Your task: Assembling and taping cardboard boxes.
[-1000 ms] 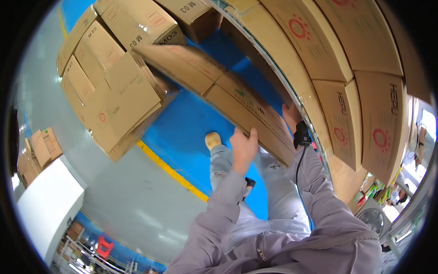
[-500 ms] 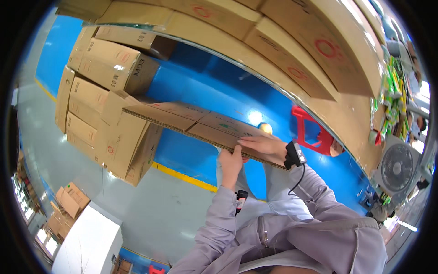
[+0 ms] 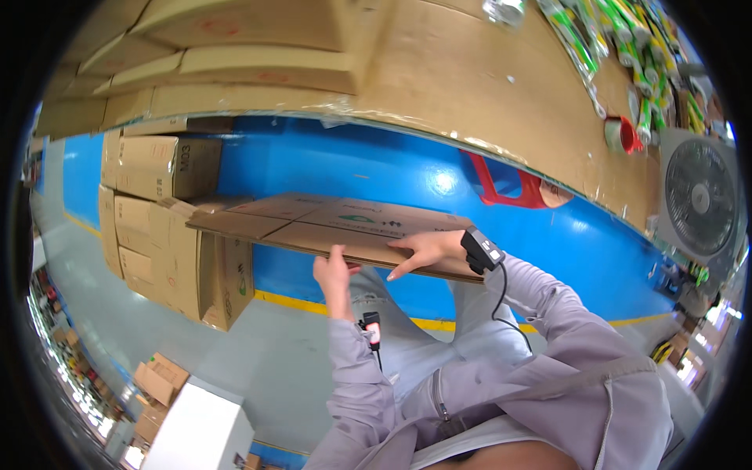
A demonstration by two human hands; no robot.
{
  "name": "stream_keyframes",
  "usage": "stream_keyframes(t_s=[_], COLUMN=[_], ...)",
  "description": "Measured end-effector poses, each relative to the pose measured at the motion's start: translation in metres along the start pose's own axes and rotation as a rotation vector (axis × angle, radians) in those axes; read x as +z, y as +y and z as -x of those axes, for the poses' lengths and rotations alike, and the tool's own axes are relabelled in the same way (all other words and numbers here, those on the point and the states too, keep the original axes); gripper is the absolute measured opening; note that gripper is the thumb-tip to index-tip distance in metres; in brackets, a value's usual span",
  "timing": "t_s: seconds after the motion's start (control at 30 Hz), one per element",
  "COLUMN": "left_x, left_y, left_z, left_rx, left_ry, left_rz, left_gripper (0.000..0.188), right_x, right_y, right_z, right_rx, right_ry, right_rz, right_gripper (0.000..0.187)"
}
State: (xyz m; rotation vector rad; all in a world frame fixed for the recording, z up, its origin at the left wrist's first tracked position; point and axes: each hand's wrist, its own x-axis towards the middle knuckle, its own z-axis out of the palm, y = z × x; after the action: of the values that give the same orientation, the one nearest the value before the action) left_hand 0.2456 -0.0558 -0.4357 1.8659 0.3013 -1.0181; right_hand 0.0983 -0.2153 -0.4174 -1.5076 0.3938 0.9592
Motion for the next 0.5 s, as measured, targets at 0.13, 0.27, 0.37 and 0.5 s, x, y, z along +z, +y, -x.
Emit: stream_keyframes(t_s=[0.13,0.27,0.37,0.5], left_x=[0.007,0.018,0.011,-0.004], left_y=[0.011,0.002,-0.011,-0.03], left_z=[0.003,-0.008,0.002,0.015], left_rx=[-0.023,0.074,0.103,0.11], left_ry=[0.04,-0.037,-0.034,-0.055], left_rz=[-0.113,-0.249,-0.372,-0.465], left_gripper=[0.026,0.026,0.027,0.031], right_x=[0.037,0.067,0.105,0.126], right_y=[0.032,0.056,0.069,0.056], right_z=[0.015,-0.002,-0.024,-0.034], right_rx=[-0.173,-0.182,-0.223,-0.126], right_ry=[0.319,0.502,0.637,0.483], right_rz=[-0.022,-0.086,-0.057,-0.158], right_gripper=[0.093,0.09,0.087,0.087])
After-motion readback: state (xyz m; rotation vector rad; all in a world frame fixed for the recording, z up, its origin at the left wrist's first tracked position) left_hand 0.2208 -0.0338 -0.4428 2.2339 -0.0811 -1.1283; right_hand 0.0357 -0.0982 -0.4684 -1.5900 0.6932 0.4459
